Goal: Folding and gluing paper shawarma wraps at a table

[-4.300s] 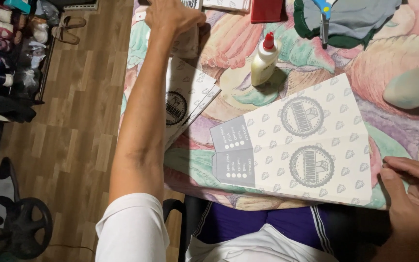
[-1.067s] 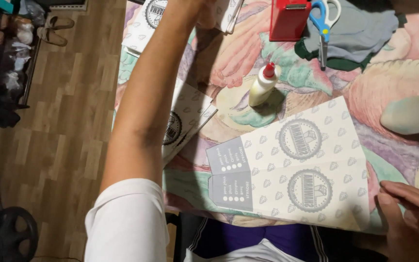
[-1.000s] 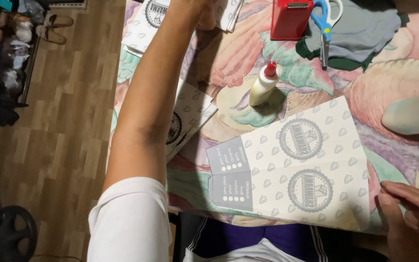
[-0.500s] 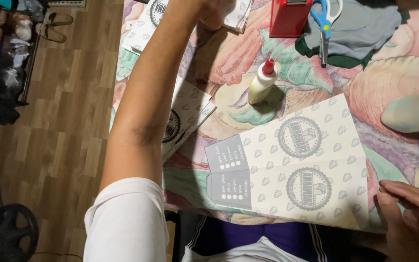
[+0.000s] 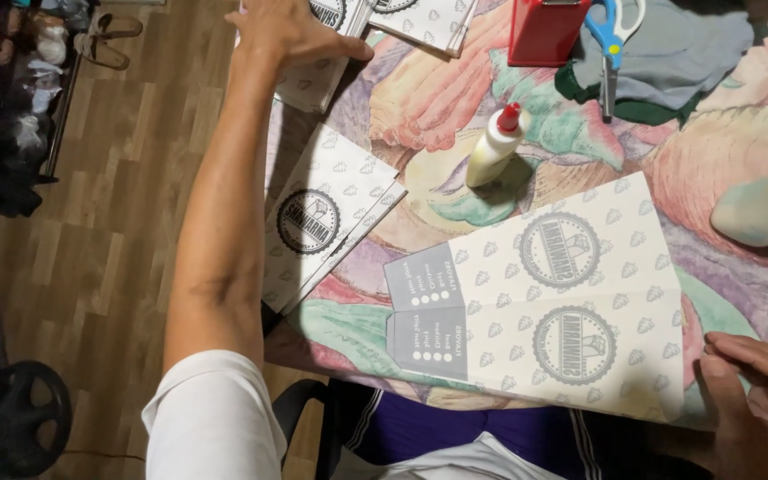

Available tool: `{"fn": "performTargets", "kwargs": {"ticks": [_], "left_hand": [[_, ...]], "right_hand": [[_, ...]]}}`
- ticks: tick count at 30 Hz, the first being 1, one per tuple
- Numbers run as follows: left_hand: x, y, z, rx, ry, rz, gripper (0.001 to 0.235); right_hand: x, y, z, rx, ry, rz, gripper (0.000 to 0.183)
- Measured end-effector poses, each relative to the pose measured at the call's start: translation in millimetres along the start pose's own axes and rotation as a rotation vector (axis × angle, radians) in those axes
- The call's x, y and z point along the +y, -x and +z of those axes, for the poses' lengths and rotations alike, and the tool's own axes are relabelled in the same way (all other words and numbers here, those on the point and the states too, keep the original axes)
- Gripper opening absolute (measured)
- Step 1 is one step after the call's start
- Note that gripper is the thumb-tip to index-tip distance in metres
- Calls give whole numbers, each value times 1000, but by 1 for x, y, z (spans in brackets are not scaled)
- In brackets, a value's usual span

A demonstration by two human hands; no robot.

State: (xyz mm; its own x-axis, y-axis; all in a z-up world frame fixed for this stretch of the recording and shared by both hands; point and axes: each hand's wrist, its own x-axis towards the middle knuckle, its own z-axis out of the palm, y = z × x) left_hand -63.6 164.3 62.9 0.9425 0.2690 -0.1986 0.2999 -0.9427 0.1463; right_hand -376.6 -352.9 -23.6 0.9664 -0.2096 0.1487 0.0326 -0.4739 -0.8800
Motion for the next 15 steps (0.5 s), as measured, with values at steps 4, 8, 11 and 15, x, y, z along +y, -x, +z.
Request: {"fn": "performTargets", "kwargs": {"ticks": [4, 8, 11, 15], "left_hand": [[-13, -4, 7, 6, 98, -103, 103], [-26, -22, 21, 137, 125, -11, 57], [-19, -7, 10, 53, 168, -120, 66], [-21, -10, 10, 42, 239, -171, 46]], "right_hand": [[-15, 1, 2, 10, 68, 66, 14], [-9, 2, 3, 27, 66, 18, 14], [-19, 4, 7, 46, 43, 38, 13], [-29, 0, 10, 84, 65, 130, 15]]}}
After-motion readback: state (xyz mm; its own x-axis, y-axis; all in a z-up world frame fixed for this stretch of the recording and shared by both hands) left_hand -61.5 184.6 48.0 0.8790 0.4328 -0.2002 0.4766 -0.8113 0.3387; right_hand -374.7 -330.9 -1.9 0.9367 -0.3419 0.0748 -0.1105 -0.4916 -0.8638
